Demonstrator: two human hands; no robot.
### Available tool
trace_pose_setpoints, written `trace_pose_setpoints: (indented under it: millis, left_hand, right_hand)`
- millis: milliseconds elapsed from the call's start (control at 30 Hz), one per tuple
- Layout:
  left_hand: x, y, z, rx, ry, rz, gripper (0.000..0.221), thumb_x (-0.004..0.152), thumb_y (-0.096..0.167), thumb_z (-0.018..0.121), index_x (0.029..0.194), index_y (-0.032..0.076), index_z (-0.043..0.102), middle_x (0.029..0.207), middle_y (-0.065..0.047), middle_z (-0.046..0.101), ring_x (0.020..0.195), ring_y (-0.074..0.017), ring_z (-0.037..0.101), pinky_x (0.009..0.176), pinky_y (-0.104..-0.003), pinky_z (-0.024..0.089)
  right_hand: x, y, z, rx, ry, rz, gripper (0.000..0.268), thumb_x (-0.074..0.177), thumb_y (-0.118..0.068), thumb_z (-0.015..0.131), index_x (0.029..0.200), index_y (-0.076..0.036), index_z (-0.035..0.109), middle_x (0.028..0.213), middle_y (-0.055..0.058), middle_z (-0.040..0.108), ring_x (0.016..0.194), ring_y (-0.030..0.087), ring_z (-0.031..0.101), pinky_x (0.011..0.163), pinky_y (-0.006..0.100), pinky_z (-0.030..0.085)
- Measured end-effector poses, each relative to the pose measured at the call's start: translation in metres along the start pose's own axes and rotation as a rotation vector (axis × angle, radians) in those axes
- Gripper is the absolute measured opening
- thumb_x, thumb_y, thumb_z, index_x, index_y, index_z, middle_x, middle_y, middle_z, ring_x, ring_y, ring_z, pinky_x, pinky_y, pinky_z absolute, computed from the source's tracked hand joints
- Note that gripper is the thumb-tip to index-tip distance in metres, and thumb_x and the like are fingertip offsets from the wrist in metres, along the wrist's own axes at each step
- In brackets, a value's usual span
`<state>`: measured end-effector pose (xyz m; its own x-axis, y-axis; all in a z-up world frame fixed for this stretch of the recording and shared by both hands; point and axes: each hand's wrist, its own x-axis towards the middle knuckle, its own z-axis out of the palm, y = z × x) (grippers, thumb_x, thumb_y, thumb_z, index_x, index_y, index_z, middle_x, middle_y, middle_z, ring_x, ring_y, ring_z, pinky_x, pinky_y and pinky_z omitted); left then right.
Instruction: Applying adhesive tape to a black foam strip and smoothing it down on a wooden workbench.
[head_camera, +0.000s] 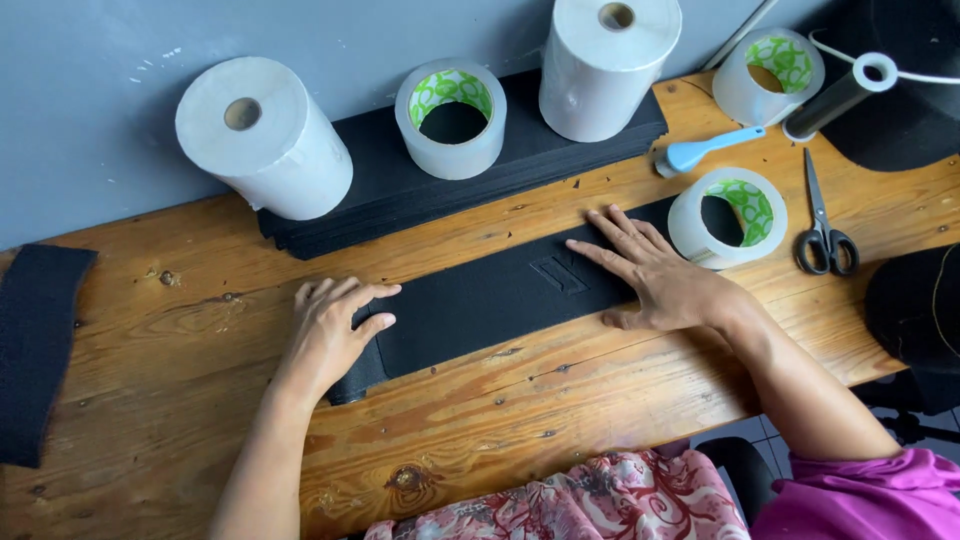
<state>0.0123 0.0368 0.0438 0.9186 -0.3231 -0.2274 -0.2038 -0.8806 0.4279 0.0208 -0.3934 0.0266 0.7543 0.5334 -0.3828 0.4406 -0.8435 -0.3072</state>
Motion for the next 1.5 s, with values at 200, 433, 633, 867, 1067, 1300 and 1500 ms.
trace_pose_setpoints:
  millis: [200, 433, 633, 867, 1067, 1300, 1500]
  left_hand:
    - [0.0, 0.0, -0.006, -0.001, -0.015, -0.009, 0.028, 0.094, 0.037, 0.066, 0.12, 0.028, 0.07, 0.094, -0.003, 0.067, 0.1, -0.026, 0.064, 0.112, -0.056, 0.031]
    - [0.0, -0.006, -0.005, -0.013, -0.015, -0.018, 0.029, 0.094, 0.037, 0.067, 0.121, 0.029, 0.071, 0.091, -0.003, 0.066, 0.097, -0.0256, 0.064, 0.112, -0.057, 0.031]
    - [-0.002, -0.003, -0.006, -0.031, 0.024, -0.002, 0.028, 0.093, 0.036, 0.068, 0.12, 0.028, 0.071, 0.092, -0.005, 0.067, 0.097, -0.0272, 0.064, 0.112, -0.058, 0.031]
    - [-0.004, -0.007, -0.004, -0.017, 0.023, 0.017, 0.028, 0.093, 0.037, 0.068, 0.12, 0.028, 0.069, 0.094, -0.004, 0.067, 0.101, -0.0281, 0.064, 0.111, -0.057, 0.031]
    - [-0.003, -0.009, -0.004, -0.047, 0.032, 0.015, 0.027, 0.093, 0.036, 0.069, 0.119, 0.027, 0.07, 0.094, -0.004, 0.066, 0.102, -0.0274, 0.063, 0.111, -0.058, 0.03]
    - [-0.005, -0.01, -0.003, -0.044, 0.045, 0.045, 0.027, 0.093, 0.034, 0.071, 0.119, 0.027, 0.07, 0.093, -0.003, 0.065, 0.101, -0.026, 0.063, 0.111, -0.057, 0.03]
    - [-0.005, -0.01, -0.002, -0.046, 0.053, 0.043, 0.027, 0.093, 0.031, 0.072, 0.119, 0.026, 0.071, 0.093, -0.003, 0.066, 0.101, -0.0263, 0.064, 0.111, -0.059, 0.03]
  right_hand:
    - [0.026, -0.022, -0.019, -0.07, -0.035, -0.156, 0.106, 0.076, -0.045, 0.079, 0.162, -0.031, 0.019, 0.17, 0.009, 0.006, 0.157, 0.034, -0.004, 0.122, 0.055, 0.001]
    - [0.033, -0.026, -0.013, 0.117, -0.009, -0.142, 0.1, 0.072, -0.035, 0.08, 0.159, -0.029, 0.031, 0.164, 0.007, 0.021, 0.155, 0.031, 0.011, 0.125, 0.054, 0.004]
    - [0.033, -0.022, -0.01, 0.107, 0.016, -0.146, 0.1, 0.071, -0.035, 0.081, 0.158, -0.03, 0.032, 0.164, 0.004, 0.023, 0.154, 0.028, 0.014, 0.126, 0.054, 0.005]
    - [0.033, -0.046, -0.015, 0.021, 0.006, -0.176, 0.107, 0.074, -0.046, 0.08, 0.162, -0.03, 0.021, 0.169, 0.008, 0.011, 0.156, 0.034, 0.0, 0.123, 0.056, 0.001]
    - [0.043, -0.045, -0.008, 0.025, 0.01, -0.197, 0.1, 0.078, -0.042, 0.077, 0.161, -0.028, 0.024, 0.17, 0.008, 0.012, 0.157, 0.034, 0.004, 0.123, 0.057, 0.003]
    - [0.039, -0.045, 0.001, -0.021, 0.007, -0.166, 0.094, 0.08, -0.045, 0.073, 0.16, -0.028, 0.026, 0.172, 0.004, 0.007, 0.157, 0.032, 0.001, 0.123, 0.054, 0.002]
    - [0.043, -0.093, -0.013, -0.109, -0.034, -0.177, 0.101, 0.082, -0.057, 0.071, 0.163, -0.029, 0.017, 0.172, 0.01, -0.001, 0.156, 0.037, -0.006, 0.121, 0.057, -0.001]
